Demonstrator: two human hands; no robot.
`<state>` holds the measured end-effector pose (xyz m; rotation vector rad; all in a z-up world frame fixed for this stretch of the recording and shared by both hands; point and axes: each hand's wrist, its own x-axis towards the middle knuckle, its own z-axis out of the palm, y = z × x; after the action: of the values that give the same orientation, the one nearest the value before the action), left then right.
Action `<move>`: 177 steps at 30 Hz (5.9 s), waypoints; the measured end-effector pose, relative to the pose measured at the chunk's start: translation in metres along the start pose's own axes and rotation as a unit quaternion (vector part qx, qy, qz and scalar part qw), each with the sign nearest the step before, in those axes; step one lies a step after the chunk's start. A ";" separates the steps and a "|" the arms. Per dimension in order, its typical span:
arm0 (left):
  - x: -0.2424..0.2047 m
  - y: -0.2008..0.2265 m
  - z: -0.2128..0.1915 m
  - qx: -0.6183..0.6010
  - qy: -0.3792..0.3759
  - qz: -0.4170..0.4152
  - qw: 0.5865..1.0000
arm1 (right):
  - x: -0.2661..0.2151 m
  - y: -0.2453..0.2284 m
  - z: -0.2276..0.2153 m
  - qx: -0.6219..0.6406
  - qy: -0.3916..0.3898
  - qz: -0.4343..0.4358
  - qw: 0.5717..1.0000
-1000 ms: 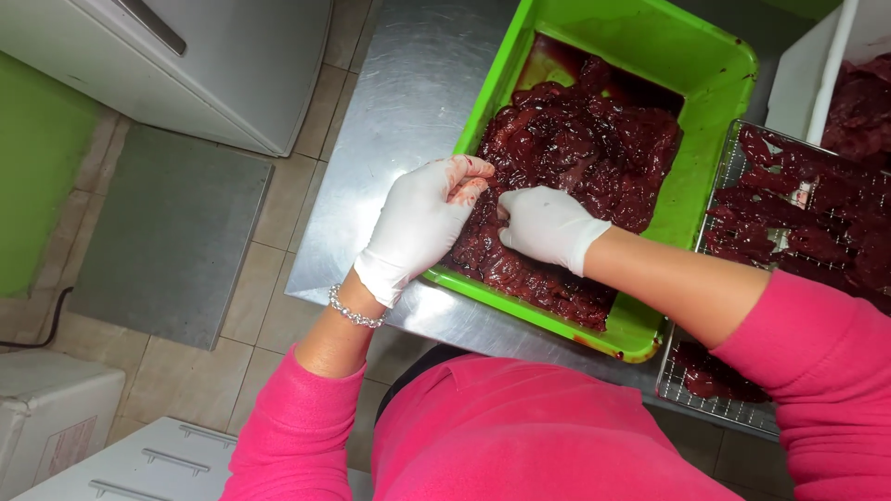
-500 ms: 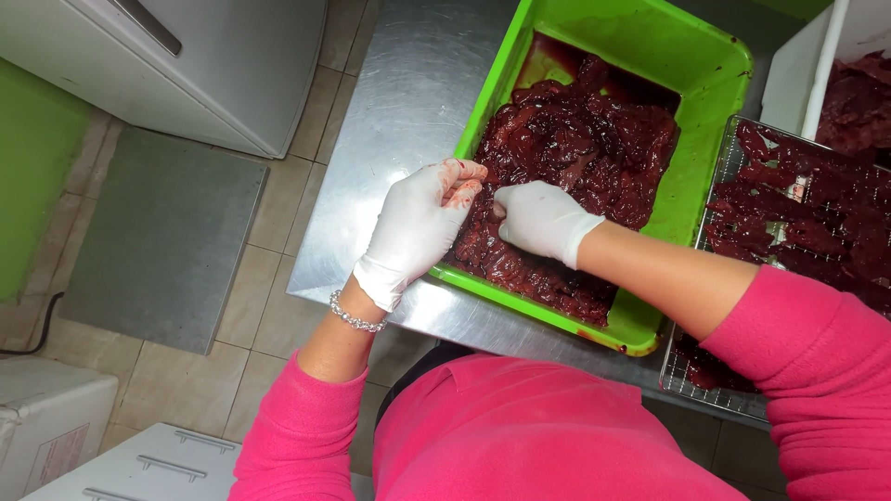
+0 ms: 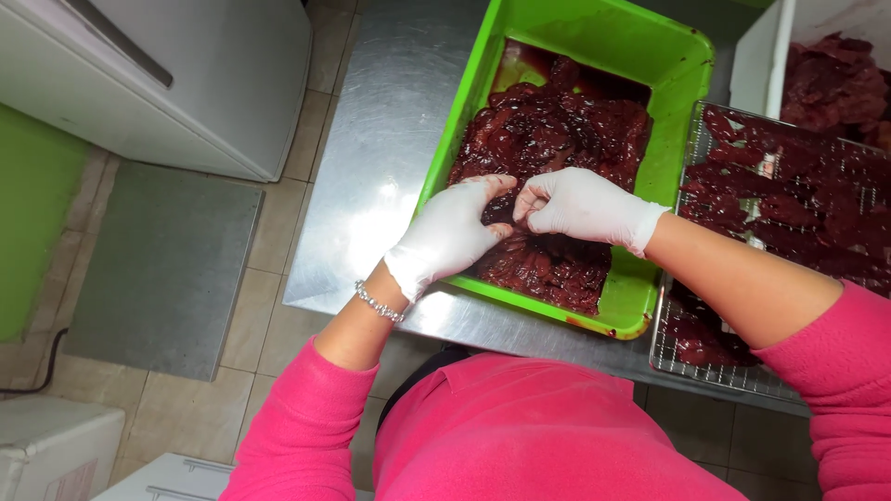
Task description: The person is spreading slices of marinated meat onto a wire drying rack for dehydration.
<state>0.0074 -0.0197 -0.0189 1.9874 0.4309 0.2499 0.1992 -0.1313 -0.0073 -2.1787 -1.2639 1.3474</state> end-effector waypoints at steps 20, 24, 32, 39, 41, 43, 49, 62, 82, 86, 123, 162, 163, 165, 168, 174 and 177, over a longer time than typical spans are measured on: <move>0.037 0.007 0.017 -0.156 -0.052 -0.074 0.984 | -0.083 -0.023 -0.058 0.067 0.146 -0.013 0.987; 0.046 0.023 0.024 -0.207 -0.068 -0.085 0.972 | -0.105 -0.006 -0.060 0.074 0.189 0.029 0.979; 0.053 0.080 0.082 -0.255 -0.165 -0.106 0.947 | -0.192 0.053 -0.052 0.105 0.261 0.042 0.959; 0.038 0.124 0.150 -0.087 -0.209 0.148 0.963 | -0.279 0.114 -0.030 0.093 0.295 0.123 0.943; 0.037 0.135 0.169 -0.066 -0.216 0.193 0.955 | -0.297 0.137 -0.024 0.118 0.294 0.120 0.941; 0.034 0.148 0.187 -0.009 -0.238 0.184 0.954 | -0.311 0.157 -0.017 0.150 0.295 0.114 0.937; 0.028 0.161 0.235 0.083 -0.275 0.118 0.950 | -0.336 0.193 -0.013 0.135 0.259 0.157 0.944; 0.025 0.181 0.258 0.235 -0.239 0.153 0.929 | -0.333 0.196 -0.014 -0.044 0.314 0.164 0.934; 0.024 0.176 0.236 0.237 -0.161 0.244 0.926 | -0.332 0.197 -0.016 -0.153 0.472 0.049 0.867; 0.019 0.179 0.241 0.244 -0.174 0.273 0.914 | -0.334 0.195 -0.012 -0.169 0.434 -0.008 0.885; 0.002 -0.015 0.024 0.366 0.084 0.091 0.922 | -0.178 0.028 -0.061 -0.291 0.201 -0.044 0.934; -0.004 -0.017 0.018 0.261 0.051 0.091 0.960 | 0.038 0.003 -0.058 -0.349 0.059 -0.081 0.932; -0.002 -0.010 0.014 0.234 0.027 0.062 0.970 | 0.034 0.001 -0.060 -0.314 0.057 -0.090 0.944; 0.002 -0.015 0.018 0.197 0.060 0.084 0.975 | 0.020 -0.011 -0.060 -0.273 0.047 -0.075 0.958; 0.009 -0.016 0.023 0.111 0.091 0.098 0.985 | -0.001 -0.028 -0.060 -0.182 0.015 -0.048 0.982; 0.014 0.000 0.028 -0.044 0.033 0.018 0.998 | -0.038 -0.047 -0.058 -0.034 -0.007 -0.024 0.999; 0.017 -0.003 0.034 -0.052 0.037 0.057 0.996 | -0.051 -0.040 -0.057 -0.016 0.006 -0.043 0.999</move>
<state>0.0351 -0.0399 -0.0369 1.9068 0.3433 0.4108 0.2165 -0.1370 0.0772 -2.1237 -1.3691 1.2880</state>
